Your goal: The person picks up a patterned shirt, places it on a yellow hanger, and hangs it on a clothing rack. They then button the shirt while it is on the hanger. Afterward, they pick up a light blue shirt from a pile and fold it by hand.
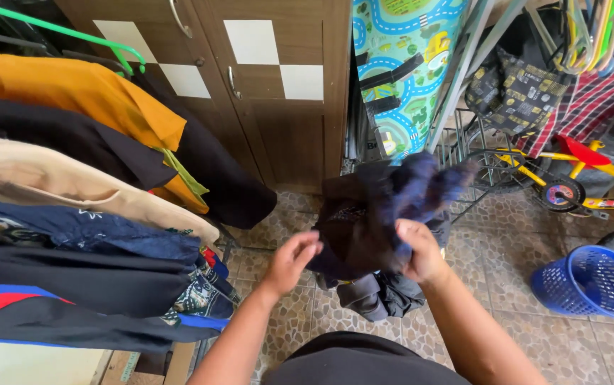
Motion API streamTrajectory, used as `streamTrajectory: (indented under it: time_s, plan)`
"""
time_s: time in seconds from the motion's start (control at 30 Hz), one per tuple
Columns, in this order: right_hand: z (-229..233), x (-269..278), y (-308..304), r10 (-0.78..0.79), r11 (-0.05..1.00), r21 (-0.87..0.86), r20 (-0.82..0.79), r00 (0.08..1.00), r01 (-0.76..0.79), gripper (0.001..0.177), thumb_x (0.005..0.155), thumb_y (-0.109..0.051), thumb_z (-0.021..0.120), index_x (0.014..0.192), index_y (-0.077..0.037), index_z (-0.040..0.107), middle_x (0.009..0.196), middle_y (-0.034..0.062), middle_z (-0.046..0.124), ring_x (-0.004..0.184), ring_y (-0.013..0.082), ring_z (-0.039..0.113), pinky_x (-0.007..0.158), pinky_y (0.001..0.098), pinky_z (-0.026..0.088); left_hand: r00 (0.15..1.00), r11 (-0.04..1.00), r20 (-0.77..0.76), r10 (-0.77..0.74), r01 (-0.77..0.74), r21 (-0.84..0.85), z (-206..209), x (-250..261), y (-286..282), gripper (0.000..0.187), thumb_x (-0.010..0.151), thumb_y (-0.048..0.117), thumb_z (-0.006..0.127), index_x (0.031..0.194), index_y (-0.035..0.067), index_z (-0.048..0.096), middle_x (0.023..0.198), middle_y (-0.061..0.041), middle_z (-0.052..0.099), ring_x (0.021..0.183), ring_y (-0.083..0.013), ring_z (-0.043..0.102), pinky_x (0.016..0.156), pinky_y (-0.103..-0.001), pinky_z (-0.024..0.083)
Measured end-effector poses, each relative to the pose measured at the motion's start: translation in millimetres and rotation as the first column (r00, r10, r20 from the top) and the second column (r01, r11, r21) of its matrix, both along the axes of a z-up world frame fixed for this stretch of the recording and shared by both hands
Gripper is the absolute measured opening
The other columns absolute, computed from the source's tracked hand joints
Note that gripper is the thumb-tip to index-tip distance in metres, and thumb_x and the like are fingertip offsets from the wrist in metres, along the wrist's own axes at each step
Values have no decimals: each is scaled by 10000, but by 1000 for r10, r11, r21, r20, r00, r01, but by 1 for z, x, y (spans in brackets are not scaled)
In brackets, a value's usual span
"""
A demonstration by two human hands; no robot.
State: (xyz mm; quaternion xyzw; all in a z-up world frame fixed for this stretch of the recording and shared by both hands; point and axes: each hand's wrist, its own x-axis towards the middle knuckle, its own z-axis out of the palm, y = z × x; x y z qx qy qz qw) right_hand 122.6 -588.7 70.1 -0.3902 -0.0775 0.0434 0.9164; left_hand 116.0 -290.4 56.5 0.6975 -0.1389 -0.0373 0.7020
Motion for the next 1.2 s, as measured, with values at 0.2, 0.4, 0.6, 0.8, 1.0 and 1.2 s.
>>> streamTrajectory:
  time_s: [0.2, 0.4, 0.6, 0.8, 1.0, 1.2]
  plan:
    - [-18, -31, -8, 383, 916, -160, 74, 921, -368, 715, 762, -480, 843, 797, 187, 588, 461, 13, 341, 328, 85, 324, 290, 230, 287, 891, 884, 414, -185, -33, 467, 14, 37, -49, 1178, 676, 285, 915, 1641, 149, 253, 1582, -324, 247, 1428, -561, 340, 1184, -626, 328]
    - [81, -53, -19, 247, 903, -408, 236, 940, -135, 460, 607, -133, 932, 902, 143, 712, 469, 67, 574, 372, 82, 503, 340, 198, 351, 902, 920, 352, -251, 110, 375, -46, 74, -46, 394, 884, 41, 665, 1213, 235, 763, 1275, -106, 717, 1251, -338, 640, 1113, -440, 476]
    - [71, -27, -37, -236, 826, -477, 189, 953, 299, 226, 799, 73, 756, 1008, 59, 671, 694, 134, 690, 563, 148, 676, 518, 233, 538, 959, 989, 280, 50, -86, 116, 50, 73, 17, 498, 910, -81, 616, 1281, 224, 746, 1277, -36, 738, 1284, -182, 626, 1139, -354, 433]
    - [92, -3, 7, -294, 530, -715, 349, 890, 456, 198, 931, -54, 788, 1100, 8, 706, 755, 86, 679, 686, 107, 591, 648, 257, 498, 930, 984, 363, 61, -118, 137, 158, 43, 75, 103, 867, 90, 721, 915, 174, 759, 656, 4, 604, 675, -100, 544, 697, -274, 530]
    - [135, -15, 92, 16, 611, -693, 494, 869, 383, 867, 679, -130, 913, 1454, 11, 550, 1145, 165, 657, 1051, 253, 625, 978, 525, 549, 834, 989, 545, -84, 2, 148, 238, -13, 104, 117, 938, 269, 707, 957, 158, 735, 630, -3, 604, 607, -131, 558, 626, -307, 538]
    - [142, -37, 177, 309, 616, -751, 509, 804, 239, 177, 909, -37, 697, 1077, -45, 752, 864, 43, 758, 868, 133, 683, 806, 386, 592, 821, 976, 528, -216, 168, 140, 231, -33, 125, 68, 975, 113, 610, 1005, 96, 669, 651, -79, 651, 652, -169, 608, 670, -338, 556]
